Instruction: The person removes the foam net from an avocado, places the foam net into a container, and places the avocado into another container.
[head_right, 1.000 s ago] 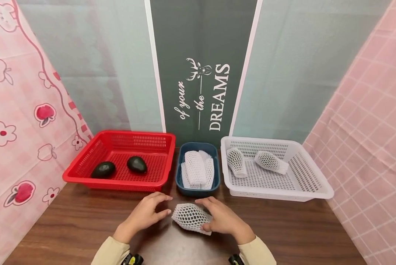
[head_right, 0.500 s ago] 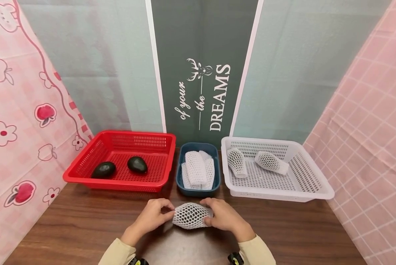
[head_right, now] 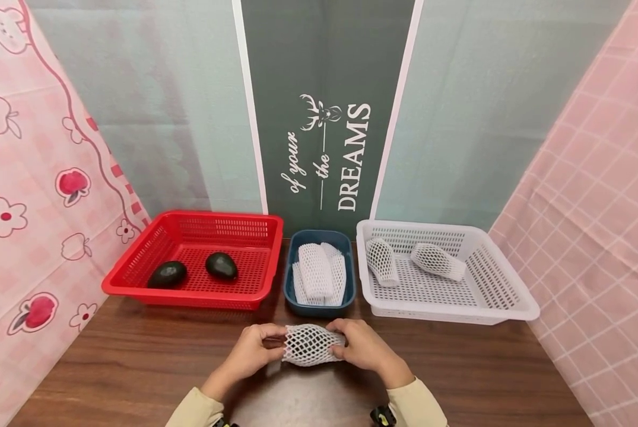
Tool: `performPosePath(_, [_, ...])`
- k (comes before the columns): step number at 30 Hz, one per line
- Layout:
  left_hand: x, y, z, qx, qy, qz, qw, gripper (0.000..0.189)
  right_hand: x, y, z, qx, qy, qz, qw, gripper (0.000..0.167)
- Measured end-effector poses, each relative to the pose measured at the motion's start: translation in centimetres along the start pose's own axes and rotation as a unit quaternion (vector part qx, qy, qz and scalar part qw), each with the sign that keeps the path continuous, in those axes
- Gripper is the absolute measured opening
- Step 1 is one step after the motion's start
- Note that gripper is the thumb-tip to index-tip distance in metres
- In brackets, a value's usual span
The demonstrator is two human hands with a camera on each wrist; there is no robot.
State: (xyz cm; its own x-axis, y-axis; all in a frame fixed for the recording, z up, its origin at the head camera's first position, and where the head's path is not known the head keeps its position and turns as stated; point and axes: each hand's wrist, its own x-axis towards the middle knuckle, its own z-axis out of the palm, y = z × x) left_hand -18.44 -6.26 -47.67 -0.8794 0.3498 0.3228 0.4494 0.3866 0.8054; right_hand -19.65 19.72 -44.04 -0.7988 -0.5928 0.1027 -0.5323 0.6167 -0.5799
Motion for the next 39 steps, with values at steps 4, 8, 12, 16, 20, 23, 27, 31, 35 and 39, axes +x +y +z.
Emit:
performPosePath(4, [0.0,-0.3,0.7,-0.051,-0.013,-0.01,0.9986,0.039,0.0,0.2,0.0,0.002,0.0,-0.004,1.0,0.025])
performPosePath(8, [0.2,-0.5,1.3,-0.055,-0.021,0.001,0.9982,0.047,0.0,0.2,0.2,0.0,0.003,-0.008,1.0,0.024])
performPosePath(12, [0.4,-0.5,1.7,-0.018,-0.017,0.024,0.9994,0.051,0.0,0.3,0.3,-0.002,0.01,-0.009,0.9999,0.024])
performPosePath(16, [0.6,-0.4,2.1,-0.005,-0.025,0.033,0.9991,0.055,0.0,0.4,0.4,0.0,0.015,-0.003,0.9999,0.024])
performPosePath(20, [0.7,-0.3,2.2,0.004,-0.023,0.034,0.9991,0.054,0.1,0.5,0.5,0.006,0.017,0.001,0.9998,0.023])
performPosePath(23, [0.8,-0.3,2.2,0.001,-0.024,0.03,0.9993,0.052,0.1,0.5,0.6,0.009,0.019,0.004,0.9998,0.023])
performPosePath(27, [0.8,-0.3,2.2,-0.012,-0.032,0.023,0.9992,0.053,0.1,0.5,0.6,0.011,0.022,0.006,0.9997,0.022])
performPosePath(31, [0.7,-0.4,2.1,-0.032,-0.033,0.017,0.9988,0.054,0.0,0.6,0.4,0.018,0.022,-0.002,0.9996,0.021])
performPosePath(35, [0.3,0.1,1.4,-0.084,-0.044,0.005,0.9955,0.052,-0.4,0.9,-0.2,0.031,0.033,-0.012,0.9989,0.018])
performPosePath(39, [-0.2,-0.5,1.2,-0.11,-0.049,0.005,0.9927,0.052,-0.7,1.0,-0.3,0.037,0.04,-0.028,0.9981,0.016])
